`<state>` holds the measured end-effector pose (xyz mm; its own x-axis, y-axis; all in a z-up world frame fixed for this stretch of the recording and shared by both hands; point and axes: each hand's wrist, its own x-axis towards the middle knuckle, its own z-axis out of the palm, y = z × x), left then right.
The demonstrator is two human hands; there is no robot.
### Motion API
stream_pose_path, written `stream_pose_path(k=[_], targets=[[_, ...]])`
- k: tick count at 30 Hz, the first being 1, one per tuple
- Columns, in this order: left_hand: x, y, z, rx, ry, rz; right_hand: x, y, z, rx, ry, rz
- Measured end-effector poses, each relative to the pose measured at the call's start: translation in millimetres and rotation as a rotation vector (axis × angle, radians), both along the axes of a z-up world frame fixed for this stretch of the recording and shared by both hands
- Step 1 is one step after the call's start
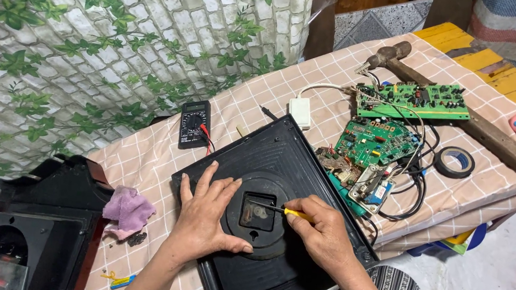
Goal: Removing screws from the back panel of an electronic device to disassemble it.
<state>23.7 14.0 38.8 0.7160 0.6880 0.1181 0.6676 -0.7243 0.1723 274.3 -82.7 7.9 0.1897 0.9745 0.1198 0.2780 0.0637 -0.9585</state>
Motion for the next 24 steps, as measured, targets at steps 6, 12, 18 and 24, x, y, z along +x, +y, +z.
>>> stream_pose_path(k=[6,12,18,24], targets=[[-2,-2,-1,-0.081,-0.030,-0.001,2,1,2,-0.069,0.031,-0.024],[0,-1,0,-0.267,-0.027,0.037,8,7,2,-0.148,0.060,0.003],[-3,0,-2,-0.233,-0.013,0.004,14,16,7,-0.223,0.085,0.024],[-1,1,5,-0.289,-0.025,0.005,15,20,8,-0.223,0.107,0.031]])
